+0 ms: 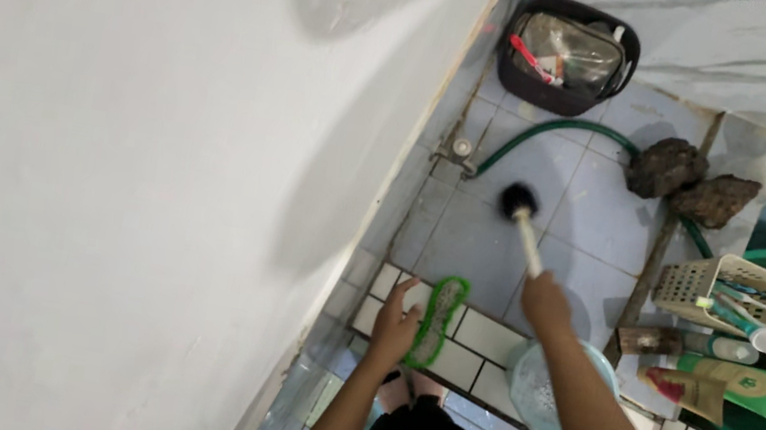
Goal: The person organizes toiletries on a ledge, pours liquid from a bottle into a water scoop, and scrubs the tiled floor and walls using a cleaning brush and a scrub pad.
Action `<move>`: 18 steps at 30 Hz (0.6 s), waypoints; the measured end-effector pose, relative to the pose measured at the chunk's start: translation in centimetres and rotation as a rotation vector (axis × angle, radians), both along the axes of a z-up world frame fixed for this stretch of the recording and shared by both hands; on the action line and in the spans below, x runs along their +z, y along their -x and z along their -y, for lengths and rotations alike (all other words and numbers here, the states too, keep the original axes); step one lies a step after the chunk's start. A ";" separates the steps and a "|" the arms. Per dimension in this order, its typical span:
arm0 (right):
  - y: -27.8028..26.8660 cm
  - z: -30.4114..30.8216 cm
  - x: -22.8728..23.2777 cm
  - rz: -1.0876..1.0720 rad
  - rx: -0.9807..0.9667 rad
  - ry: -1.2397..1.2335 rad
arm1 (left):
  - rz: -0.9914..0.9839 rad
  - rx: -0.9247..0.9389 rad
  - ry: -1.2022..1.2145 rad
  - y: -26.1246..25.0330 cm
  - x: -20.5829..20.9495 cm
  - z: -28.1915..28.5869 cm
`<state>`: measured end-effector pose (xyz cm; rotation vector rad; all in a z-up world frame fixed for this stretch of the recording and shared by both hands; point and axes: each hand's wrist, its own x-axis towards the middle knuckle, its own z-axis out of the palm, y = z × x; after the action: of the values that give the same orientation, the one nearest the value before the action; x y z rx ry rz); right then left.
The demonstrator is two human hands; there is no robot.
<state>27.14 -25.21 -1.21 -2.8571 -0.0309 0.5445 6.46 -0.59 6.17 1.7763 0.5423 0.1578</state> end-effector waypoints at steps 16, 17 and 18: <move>-1.8 3.3 0.4 0.113 0.129 0.054 | -0.176 0.038 0.056 2.7 0.5 0.6; -3.2 4.5 0.8 0.179 0.105 0.081 | -0.215 0.055 0.081 2.8 0.6 0.6; -4.5 4.1 0.8 0.159 0.024 0.065 | -0.198 0.053 0.059 2.5 0.4 0.6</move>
<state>31.64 -29.33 -0.38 -2.9605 -0.0764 0.3275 3.94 -1.22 6.54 1.7308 0.7288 0.0019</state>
